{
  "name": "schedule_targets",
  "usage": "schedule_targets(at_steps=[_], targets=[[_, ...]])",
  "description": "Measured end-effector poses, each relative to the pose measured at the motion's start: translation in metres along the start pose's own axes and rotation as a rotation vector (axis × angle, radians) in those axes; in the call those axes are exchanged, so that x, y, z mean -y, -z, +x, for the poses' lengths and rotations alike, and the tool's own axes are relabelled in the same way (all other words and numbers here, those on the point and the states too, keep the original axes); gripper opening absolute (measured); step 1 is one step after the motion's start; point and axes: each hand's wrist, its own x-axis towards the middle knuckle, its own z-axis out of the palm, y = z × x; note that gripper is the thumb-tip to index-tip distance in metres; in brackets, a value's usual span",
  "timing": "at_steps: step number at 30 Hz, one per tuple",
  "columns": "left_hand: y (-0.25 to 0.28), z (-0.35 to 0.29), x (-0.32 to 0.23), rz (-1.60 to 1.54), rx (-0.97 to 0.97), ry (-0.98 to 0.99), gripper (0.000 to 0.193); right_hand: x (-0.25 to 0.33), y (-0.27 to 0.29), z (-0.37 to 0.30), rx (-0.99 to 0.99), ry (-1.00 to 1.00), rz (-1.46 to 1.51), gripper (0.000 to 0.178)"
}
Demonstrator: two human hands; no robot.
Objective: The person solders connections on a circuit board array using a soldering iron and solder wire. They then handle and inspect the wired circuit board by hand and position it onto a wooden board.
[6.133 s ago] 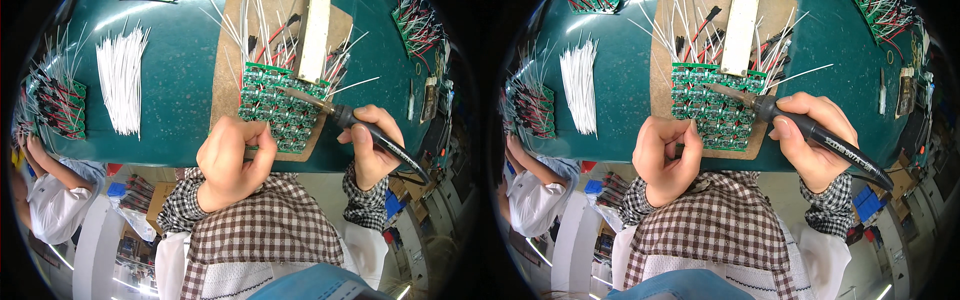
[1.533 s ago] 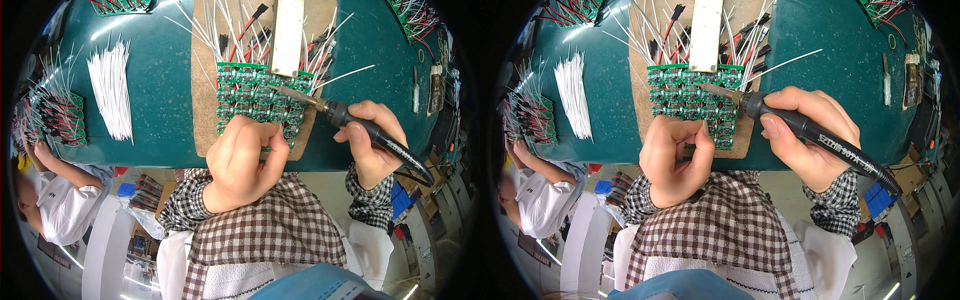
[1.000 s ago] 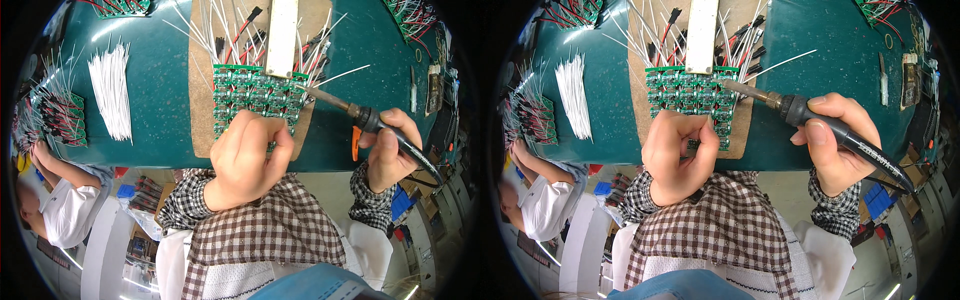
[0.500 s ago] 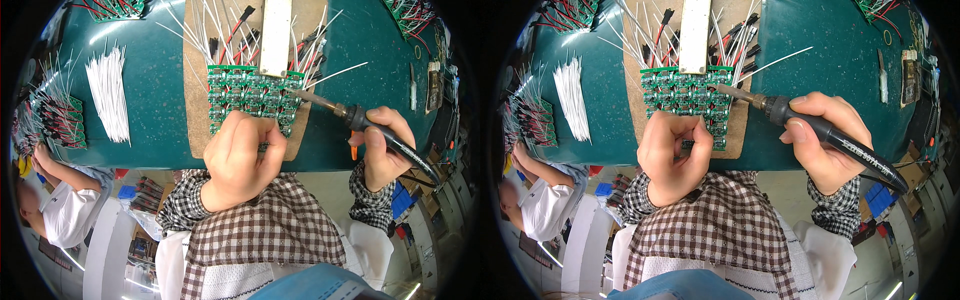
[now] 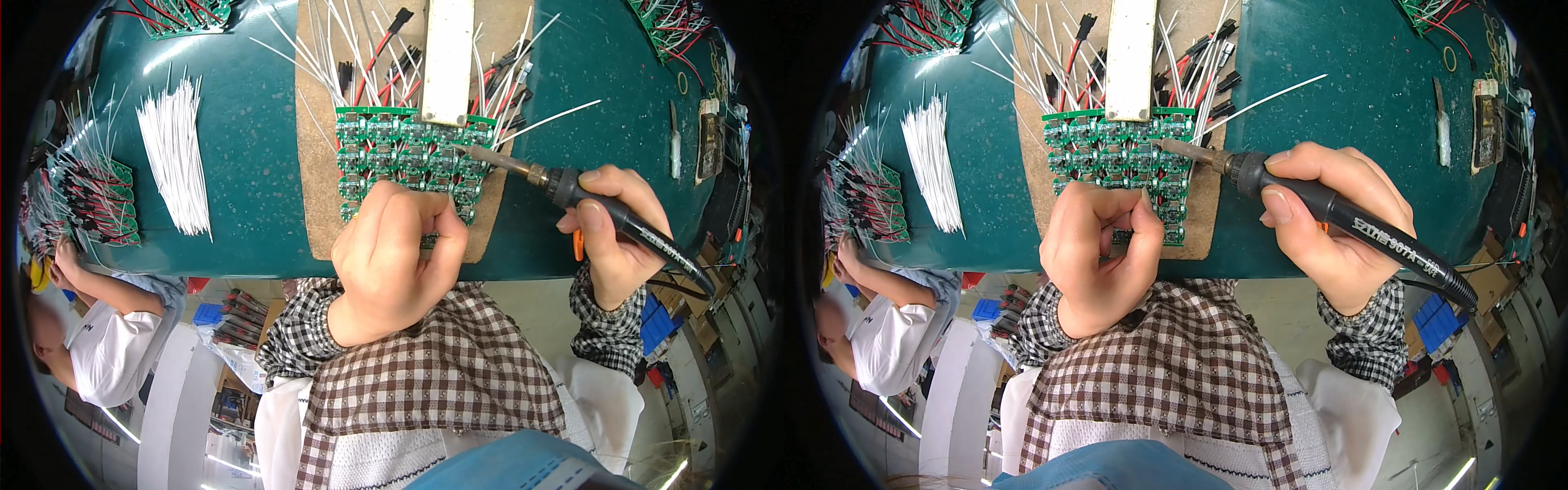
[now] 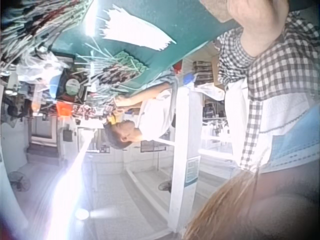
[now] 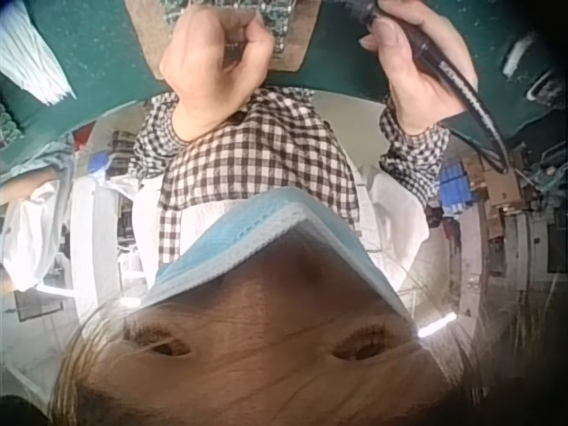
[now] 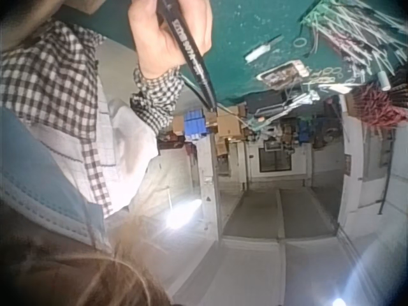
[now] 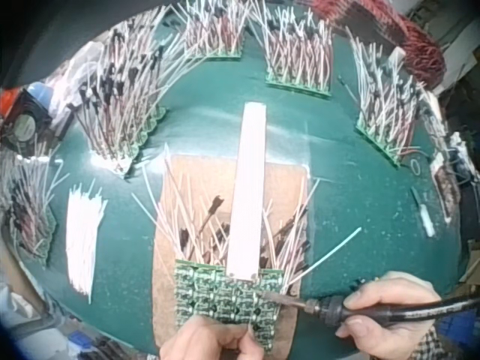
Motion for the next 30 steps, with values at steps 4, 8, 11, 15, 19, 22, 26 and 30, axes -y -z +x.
schedule_targets(at_steps=[4, 8, 11, 15, 19, 22, 26, 30], targets=[[-0.004, 0.002, -0.001, 0.006, 0.011, 0.076, 0.016, 0.003, 0.000, 0.002, 0.012, -0.018, -0.002, 0.023], [-0.009, 0.004, 0.001, 0.001, 0.002, 0.044, 0.017, 0.002, 0.001, 0.004, 0.014, -0.023, -0.001, 0.022], [-0.003, 0.005, -0.001, 0.055, 0.045, 0.039, 0.017, 0.005, 0.006, 0.002, 0.017, -0.044, 0.018, 0.023], [0.000, 0.003, 0.002, -0.033, 0.005, -0.054, 0.017, 0.001, 0.010, -0.001, -0.034, -0.016, 0.062, 0.023], [0.004, 0.004, -0.001, -0.110, 0.052, -0.035, 0.018, -0.001, 0.013, -0.001, -0.036, 0.012, 0.079, 0.021], [0.007, 0.004, -0.005, -0.140, 0.060, -0.015, 0.020, 0.000, 0.015, -0.003, -0.114, -0.007, 0.125, 0.021], [-0.004, 0.004, -0.011, -0.147, 0.071, -0.140, 0.021, 0.000, 0.017, -0.005, -0.143, 0.049, 0.163, 0.021], [-0.014, 0.000, -0.007, -0.117, 0.015, -0.133, 0.020, -0.002, 0.021, -0.008, -0.172, 0.054, 0.202, 0.022]])
